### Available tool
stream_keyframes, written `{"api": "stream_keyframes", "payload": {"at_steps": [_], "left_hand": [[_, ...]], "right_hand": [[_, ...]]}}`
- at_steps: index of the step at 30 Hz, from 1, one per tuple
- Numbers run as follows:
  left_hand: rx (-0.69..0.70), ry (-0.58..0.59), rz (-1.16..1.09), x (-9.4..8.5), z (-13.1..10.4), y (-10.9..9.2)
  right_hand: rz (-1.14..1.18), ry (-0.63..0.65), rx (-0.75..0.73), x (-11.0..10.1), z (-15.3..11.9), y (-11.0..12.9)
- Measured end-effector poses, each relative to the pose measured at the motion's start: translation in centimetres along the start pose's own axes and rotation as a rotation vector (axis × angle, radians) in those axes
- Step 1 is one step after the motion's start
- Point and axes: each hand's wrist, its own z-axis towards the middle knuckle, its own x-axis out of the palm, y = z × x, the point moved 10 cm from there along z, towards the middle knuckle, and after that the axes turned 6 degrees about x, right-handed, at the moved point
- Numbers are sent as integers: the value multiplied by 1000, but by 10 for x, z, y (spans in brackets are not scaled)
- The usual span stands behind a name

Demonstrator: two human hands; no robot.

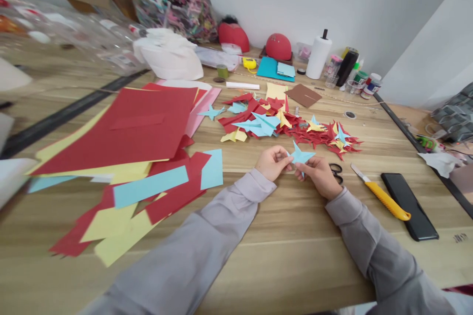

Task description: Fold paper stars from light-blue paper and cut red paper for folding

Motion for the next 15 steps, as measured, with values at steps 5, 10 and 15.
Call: {"api": "stream_keyframes", "payload": {"at_steps": [5,10,15], "left_hand": [[-3,2,-5,1,0,-1],[7,0,0,0,-1,0],[13,-3,9,0,-1,-1]], "right_hand": [[18,17,18,1,0,-4],[72,11,42,0,3,-9],[8,2,17,0,2,-5]]}}
